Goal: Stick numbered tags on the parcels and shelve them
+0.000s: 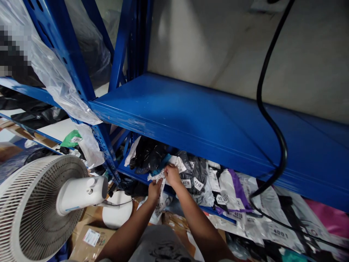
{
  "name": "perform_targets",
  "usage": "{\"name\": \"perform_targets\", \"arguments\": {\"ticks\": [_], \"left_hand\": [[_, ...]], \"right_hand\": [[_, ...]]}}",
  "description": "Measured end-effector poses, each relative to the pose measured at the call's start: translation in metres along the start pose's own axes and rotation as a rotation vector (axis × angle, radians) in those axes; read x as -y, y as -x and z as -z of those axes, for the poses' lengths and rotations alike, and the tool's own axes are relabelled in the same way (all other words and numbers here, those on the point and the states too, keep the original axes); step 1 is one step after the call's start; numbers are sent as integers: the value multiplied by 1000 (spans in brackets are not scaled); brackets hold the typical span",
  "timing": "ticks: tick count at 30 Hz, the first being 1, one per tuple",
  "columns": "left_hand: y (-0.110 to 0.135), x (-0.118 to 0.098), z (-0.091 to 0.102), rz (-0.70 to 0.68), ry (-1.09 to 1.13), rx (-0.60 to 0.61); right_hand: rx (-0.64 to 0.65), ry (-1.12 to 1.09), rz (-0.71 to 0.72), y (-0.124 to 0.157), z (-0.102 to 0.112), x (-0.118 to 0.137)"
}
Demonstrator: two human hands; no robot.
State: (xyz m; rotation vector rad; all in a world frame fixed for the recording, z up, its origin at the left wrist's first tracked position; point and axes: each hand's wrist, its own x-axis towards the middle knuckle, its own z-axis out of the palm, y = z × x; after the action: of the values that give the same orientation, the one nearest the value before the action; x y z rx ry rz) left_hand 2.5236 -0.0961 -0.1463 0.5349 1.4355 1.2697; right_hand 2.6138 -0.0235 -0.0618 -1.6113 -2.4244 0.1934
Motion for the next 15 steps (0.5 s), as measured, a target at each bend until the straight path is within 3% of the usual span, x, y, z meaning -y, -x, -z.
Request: {"name": "perform_targets", "arguments": {"ticks": [8,11,15], "left_hand": [[34,-10,48,-91,-127,74],[39,-4,61,-147,-16,109],[31,-5,61,-164,119,111]], "right_hand": [[14,19,2,-1,10,1],[37,-11,113,5,17,0],[163,-92,338,12,30,-3]]}}
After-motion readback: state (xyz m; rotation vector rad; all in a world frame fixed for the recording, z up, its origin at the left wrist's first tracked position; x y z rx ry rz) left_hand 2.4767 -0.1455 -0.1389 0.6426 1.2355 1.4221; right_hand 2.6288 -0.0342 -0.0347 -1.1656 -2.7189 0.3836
